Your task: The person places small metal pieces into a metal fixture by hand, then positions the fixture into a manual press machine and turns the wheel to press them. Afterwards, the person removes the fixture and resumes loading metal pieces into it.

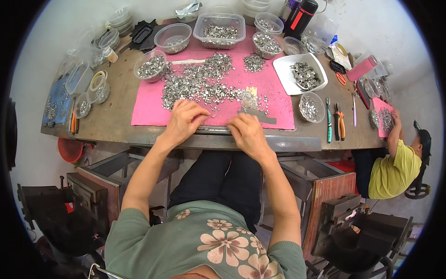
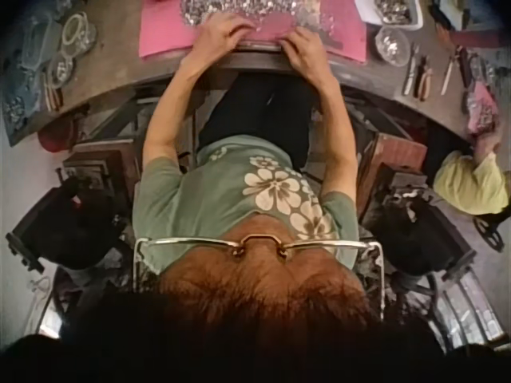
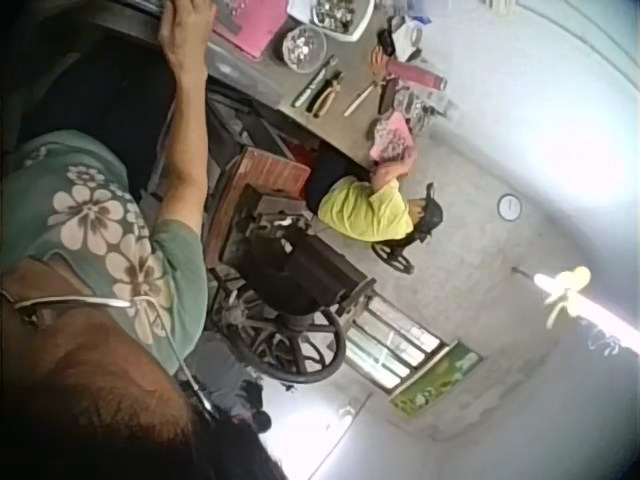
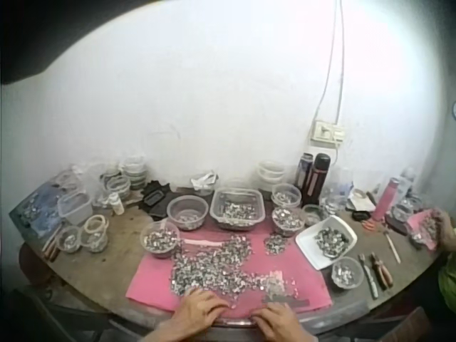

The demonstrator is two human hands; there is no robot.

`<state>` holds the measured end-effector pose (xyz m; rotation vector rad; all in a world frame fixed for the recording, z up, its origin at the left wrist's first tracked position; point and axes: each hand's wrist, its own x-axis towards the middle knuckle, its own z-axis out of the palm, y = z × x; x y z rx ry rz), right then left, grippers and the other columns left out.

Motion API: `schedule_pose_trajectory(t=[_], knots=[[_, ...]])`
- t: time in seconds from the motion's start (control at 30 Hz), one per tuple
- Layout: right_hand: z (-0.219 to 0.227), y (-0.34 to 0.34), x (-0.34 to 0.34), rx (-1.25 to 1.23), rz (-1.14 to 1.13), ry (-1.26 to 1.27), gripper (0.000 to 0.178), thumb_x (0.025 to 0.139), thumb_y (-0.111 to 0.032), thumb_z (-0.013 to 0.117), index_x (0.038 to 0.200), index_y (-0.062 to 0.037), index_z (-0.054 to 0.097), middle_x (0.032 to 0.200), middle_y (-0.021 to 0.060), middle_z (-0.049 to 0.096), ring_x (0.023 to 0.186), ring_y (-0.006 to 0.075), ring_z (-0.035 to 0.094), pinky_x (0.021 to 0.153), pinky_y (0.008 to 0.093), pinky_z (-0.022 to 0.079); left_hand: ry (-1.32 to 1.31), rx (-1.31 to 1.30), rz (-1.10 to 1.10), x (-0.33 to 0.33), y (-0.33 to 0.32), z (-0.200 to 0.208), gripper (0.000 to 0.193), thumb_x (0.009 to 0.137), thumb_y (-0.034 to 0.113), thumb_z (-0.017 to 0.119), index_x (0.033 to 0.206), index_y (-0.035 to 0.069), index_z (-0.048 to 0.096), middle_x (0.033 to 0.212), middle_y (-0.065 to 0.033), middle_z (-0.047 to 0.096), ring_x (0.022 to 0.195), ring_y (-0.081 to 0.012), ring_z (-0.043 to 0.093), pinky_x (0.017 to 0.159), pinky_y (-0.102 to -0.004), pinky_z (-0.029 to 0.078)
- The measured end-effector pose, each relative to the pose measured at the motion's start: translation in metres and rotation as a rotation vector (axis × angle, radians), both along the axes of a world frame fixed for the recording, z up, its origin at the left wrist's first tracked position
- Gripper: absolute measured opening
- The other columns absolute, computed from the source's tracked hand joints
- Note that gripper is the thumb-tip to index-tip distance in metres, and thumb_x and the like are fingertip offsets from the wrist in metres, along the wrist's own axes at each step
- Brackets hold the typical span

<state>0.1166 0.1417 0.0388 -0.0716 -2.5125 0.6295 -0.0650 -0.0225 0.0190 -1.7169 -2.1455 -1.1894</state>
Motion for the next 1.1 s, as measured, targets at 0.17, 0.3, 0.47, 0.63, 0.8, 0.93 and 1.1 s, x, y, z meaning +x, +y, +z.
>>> schedule_pose_trajectory(t=[0.17, 0.3, 0.47, 0.63, 0.8, 0.93, 1.1], knots=[[-0.022, 0.008, -0.043, -0.028, -0.099, -0.014, 0.011, 0.085, -0.006, 0.07, 0.095, -0.0038, 0.073, 0.082, 0.0122, 0.062, 0.078, 0.0325, 0.062, 0.072, 0.04, 0.049, 0.036, -0.161, -0.154, -0.015, 0.018, -0.005, 0.009, 0.084, 0.02, 0.076, 0.092, 0.016, 0.076, 0.083, -0.0017, 0.058, 0.091, -0.0215, 0.057, 0.099, -0.043, 0.034], [-0.031, 0.007, -0.059, 0.052, -0.123, -0.014, 0.008, 0.082, -0.008, 0.073, 0.089, -0.0059, 0.069, 0.079, 0.0112, 0.062, 0.079, 0.0319, 0.062, 0.073, 0.0434, 0.047, 0.029, -0.158, -0.152, -0.013, 0.024, -0.011, 0.007, 0.085, 0.02, 0.075, 0.091, 0.016, 0.074, 0.086, -0.0023, 0.058, 0.092, -0.0223, 0.056, 0.1, -0.0434, 0.034], [-0.013, 0.012, -0.043, 0.055, -0.133, -0.147, 0.007, 0.084, -0.009, 0.071, 0.086, -0.0051, 0.066, 0.087, 0.0108, 0.061, 0.09, 0.0316, 0.063, 0.081, 0.0438, 0.046, 0.019, -0.085, -0.131, -0.013, 0.009, -0.001, 0.007, 0.089, 0.015, 0.07, 0.094, 0.01, 0.068, 0.09, -0.0039, 0.06, 0.094, -0.023, 0.058, 0.099, -0.0441, 0.034], [-0.018, 0.018, -0.039, 0.124, -0.051, -0.062, 0.009, 0.083, -0.009, 0.074, 0.088, -0.005, 0.068, 0.079, 0.0119, 0.058, 0.078, 0.0333, 0.061, 0.073, 0.044, 0.047, -0.116, -0.049, -0.135, 0.01, -0.006, -0.001, 0.004, 0.091, 0.011, 0.066, 0.093, 0.007, 0.065, 0.087, -0.0064, 0.061, 0.087, -0.025, 0.058, 0.092, -0.0412, 0.039], [-0.019, 0.018, -0.038, 0.052, -0.029, -0.058, 0.007, 0.084, -0.008, 0.074, 0.087, -0.0035, 0.069, 0.08, 0.0127, 0.058, 0.078, 0.0345, 0.061, 0.07, 0.0446, 0.049, -0.23, -0.006, -0.121, 0.03, -0.012, -0.007, 0.005, 0.091, 0.004, 0.065, 0.094, 0.001, 0.064, 0.09, -0.0107, 0.062, 0.085, -0.029, 0.059, 0.081, -0.0378, 0.046], [-0.018, 0.017, -0.036, 0.063, -0.032, -0.074, 0.008, 0.083, -0.008, 0.074, 0.088, -0.0035, 0.069, 0.079, 0.0129, 0.058, 0.077, 0.0353, 0.061, 0.07, 0.0451, 0.049, -0.246, 0.052, -0.093, 0.036, -0.012, -0.012, 0.006, 0.089, 0.0, 0.066, 0.094, -0.002, 0.063, 0.093, -0.0133, 0.064, 0.088, -0.0315, 0.061, 0.079, -0.0397, 0.049], [-0.016, 0.013, -0.031, -0.028, -0.042, -0.048, 0.008, 0.084, -0.003, 0.071, 0.089, -0.001, 0.065, 0.08, 0.0138, 0.061, 0.075, 0.0355, 0.062, 0.068, 0.0442, 0.05, -0.224, 0.084, -0.082, 0.038, -0.011, -0.016, 0.007, 0.089, 0.0, 0.067, 0.094, -0.001, 0.063, 0.094, -0.0136, 0.064, 0.088, -0.0318, 0.062, 0.078, -0.0397, 0.05]])
